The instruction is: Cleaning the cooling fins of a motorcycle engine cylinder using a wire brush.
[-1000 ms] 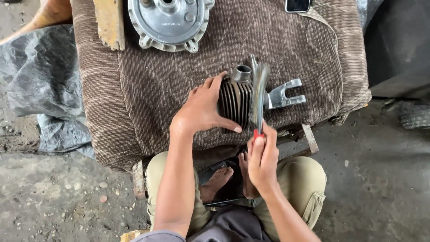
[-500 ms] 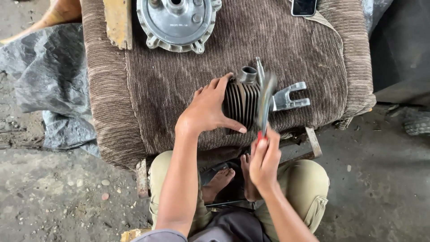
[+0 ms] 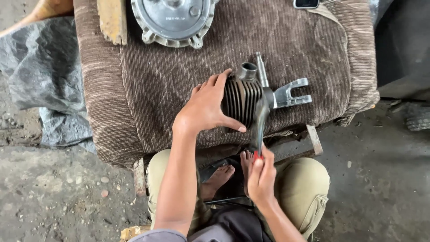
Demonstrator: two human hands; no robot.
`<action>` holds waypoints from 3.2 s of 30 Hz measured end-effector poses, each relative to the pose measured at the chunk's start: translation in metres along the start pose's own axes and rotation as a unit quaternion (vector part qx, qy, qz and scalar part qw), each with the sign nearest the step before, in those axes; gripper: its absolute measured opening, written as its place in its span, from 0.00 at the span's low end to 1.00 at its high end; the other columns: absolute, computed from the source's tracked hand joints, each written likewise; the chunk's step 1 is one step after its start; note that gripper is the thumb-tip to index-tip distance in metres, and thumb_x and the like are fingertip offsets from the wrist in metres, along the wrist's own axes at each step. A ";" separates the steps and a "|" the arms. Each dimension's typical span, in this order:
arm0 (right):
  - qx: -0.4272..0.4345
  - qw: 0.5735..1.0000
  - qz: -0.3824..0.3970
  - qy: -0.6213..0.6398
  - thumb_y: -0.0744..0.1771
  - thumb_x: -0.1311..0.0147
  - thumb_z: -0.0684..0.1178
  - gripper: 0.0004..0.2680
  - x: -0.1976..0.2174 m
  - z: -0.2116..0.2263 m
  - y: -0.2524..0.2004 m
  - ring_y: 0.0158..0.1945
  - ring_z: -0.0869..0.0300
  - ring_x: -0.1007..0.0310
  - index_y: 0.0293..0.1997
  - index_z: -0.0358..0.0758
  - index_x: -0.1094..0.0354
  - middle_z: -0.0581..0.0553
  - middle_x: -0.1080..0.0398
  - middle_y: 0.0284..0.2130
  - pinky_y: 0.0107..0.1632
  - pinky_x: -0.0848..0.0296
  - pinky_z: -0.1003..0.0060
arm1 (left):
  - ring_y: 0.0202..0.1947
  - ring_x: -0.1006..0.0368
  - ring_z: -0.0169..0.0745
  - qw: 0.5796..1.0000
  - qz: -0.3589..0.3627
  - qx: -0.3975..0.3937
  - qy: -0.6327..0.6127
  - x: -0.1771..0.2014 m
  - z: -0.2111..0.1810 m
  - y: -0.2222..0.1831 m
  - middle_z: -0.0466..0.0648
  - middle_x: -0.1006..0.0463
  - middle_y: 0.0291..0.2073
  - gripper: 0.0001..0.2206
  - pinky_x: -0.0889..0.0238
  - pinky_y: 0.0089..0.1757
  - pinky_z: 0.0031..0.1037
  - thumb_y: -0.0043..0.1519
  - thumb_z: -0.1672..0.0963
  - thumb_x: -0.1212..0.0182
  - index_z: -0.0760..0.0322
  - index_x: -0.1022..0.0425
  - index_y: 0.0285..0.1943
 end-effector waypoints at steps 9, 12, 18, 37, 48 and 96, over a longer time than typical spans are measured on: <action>-0.003 0.998 0.004 0.067 0.74 0.68 0.49 0.14 -0.002 0.032 0.025 0.16 0.69 0.46 0.66 0.35 0.46 0.50 0.39 0.21 0.20 0.44 0.75 | 0.77 0.60 0.64 1.000 -0.007 -0.012 -0.010 0.001 0.000 -0.001 0.62 0.52 0.76 0.67 0.70 0.66 0.61 0.37 0.43 0.15 0.62 0.63 0.80; -0.054 0.997 0.012 0.055 0.73 0.67 0.54 0.17 -0.004 -0.005 -0.021 0.16 0.70 0.45 0.68 0.35 0.45 0.52 0.39 0.20 0.20 0.41 0.75 | 0.77 0.61 0.64 1.000 0.003 -0.008 -0.005 -0.003 0.001 0.000 0.63 0.53 0.76 0.67 0.70 0.66 0.60 0.38 0.43 0.14 0.62 0.64 0.81; -0.020 0.998 -0.011 0.053 0.73 0.67 0.54 0.16 -0.007 0.002 0.004 0.17 0.69 0.42 0.63 0.34 0.43 0.51 0.36 0.21 0.22 0.39 0.74 | 0.76 0.57 0.63 1.000 -0.010 -0.015 0.006 -0.001 0.002 0.001 0.62 0.51 0.76 0.67 0.69 0.66 0.60 0.39 0.43 0.14 0.62 0.64 0.81; 0.027 0.999 -0.022 0.033 0.74 0.69 0.49 0.14 -0.007 0.023 0.024 0.19 0.66 0.44 0.64 0.32 0.45 0.49 0.40 0.23 0.23 0.42 0.70 | 0.76 0.57 0.64 1.000 -0.010 -0.008 -0.005 0.000 0.001 -0.002 0.63 0.51 0.76 0.66 0.69 0.66 0.60 0.40 0.45 0.13 0.62 0.64 0.81; -0.028 0.998 0.008 0.048 0.73 0.68 0.54 0.17 -0.009 -0.008 -0.017 0.18 0.69 0.42 0.66 0.33 0.45 0.50 0.35 0.23 0.23 0.38 0.73 | 0.77 0.60 0.63 1.000 -0.001 -0.006 -0.002 0.000 0.001 -0.002 0.65 0.52 0.75 0.66 0.71 0.67 0.58 0.40 0.45 0.13 0.62 0.64 0.81; 0.064 0.995 0.005 0.077 0.74 0.71 0.51 0.16 -0.001 0.060 0.047 0.15 0.64 0.41 0.65 0.31 0.46 0.49 0.37 0.17 0.21 0.37 0.69 | 0.72 0.48 0.69 1.000 -0.017 0.006 0.004 0.009 -0.008 -0.006 0.64 0.44 0.72 0.64 0.64 0.66 0.62 0.36 0.47 0.14 0.62 0.57 0.80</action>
Point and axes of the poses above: each hand's wrist, its own y-axis towards the middle knuckle, its own x-axis out of the back of the hand, z = x × y, the point moved 10 cm from there along y, towards the middle knuckle
